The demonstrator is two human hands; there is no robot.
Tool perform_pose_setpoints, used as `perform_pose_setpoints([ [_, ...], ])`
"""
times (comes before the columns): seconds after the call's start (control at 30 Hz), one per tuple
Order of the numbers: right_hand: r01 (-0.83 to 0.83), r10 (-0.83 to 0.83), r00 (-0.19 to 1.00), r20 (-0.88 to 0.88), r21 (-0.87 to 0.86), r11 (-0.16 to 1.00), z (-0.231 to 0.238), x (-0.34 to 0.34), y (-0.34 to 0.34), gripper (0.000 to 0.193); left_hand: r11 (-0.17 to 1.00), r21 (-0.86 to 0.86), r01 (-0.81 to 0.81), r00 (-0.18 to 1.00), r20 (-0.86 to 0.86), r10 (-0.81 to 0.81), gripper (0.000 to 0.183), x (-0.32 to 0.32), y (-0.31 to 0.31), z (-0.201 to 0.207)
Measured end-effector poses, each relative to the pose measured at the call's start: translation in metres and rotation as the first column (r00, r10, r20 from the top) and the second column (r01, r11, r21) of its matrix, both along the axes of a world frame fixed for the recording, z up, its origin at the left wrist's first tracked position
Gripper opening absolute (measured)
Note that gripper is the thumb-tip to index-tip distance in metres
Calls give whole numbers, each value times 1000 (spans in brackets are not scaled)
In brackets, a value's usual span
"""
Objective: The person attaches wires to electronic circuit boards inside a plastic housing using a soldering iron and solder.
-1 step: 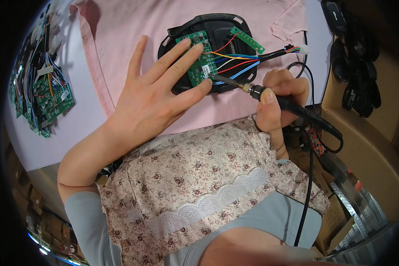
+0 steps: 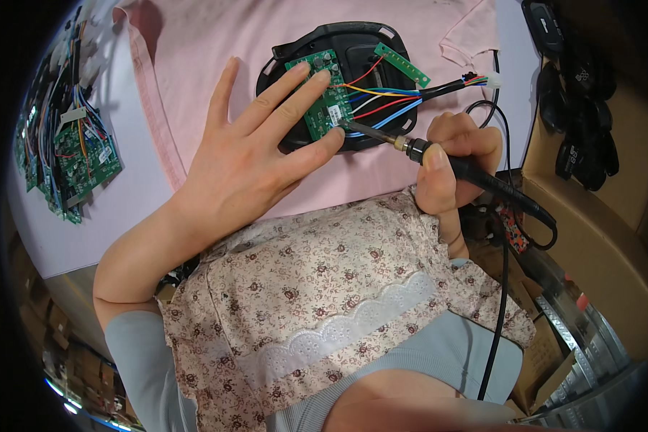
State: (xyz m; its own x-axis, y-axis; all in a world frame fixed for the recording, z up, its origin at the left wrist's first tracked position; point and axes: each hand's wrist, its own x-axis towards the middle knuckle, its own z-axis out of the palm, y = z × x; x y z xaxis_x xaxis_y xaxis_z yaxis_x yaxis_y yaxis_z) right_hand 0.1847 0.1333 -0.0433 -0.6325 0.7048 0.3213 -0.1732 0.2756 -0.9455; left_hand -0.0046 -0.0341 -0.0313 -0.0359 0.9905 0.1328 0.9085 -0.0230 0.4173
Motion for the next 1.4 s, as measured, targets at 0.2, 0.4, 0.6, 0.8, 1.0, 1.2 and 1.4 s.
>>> perform_pose_setpoints([
  [0.2, -1, 2, 999, -38, 28, 1000, 0, 2, 2, 24, 1000, 3, 5, 1000, 2, -5, 32, -1, 0, -1],
  [0.4, -4, 3, 1000, 20, 30, 1000, 0, 2, 1, 25, 1000, -9, 6, 1000, -18, -6, 33, -1, 0, 0],
  [0.6, -125, 128, 992, -19, 135, 983, -3, 10, 9, 28, 1000, -11, 5, 1000, -25, -5, 34, -1, -1, 1],
  [0.8, -112, 116, 993, -35, 105, 988, -6, 8, 9, 28, 1000, -8, 5, 1000, -6, -5, 34, -1, -1, 0],
  [1.0, -124, 126, 992, -7, 124, 985, -4, 10, 8, 28, 1000, -15, 10, 1000, -1, -10, 34, -1, -1, 1],
  [1.2, -94, 96, 995, -16, 101, 990, -5, 9, 5, 28, 1000, -1, 2, 1000, 9, -2, 33, -1, 0, 0],
  [1.4, 84, -84, 994, -76, -3, 996, -7, -3, 5, 24, 1000, 7, 5, 1000, 19, -5, 34, -2, 2, 0],
])
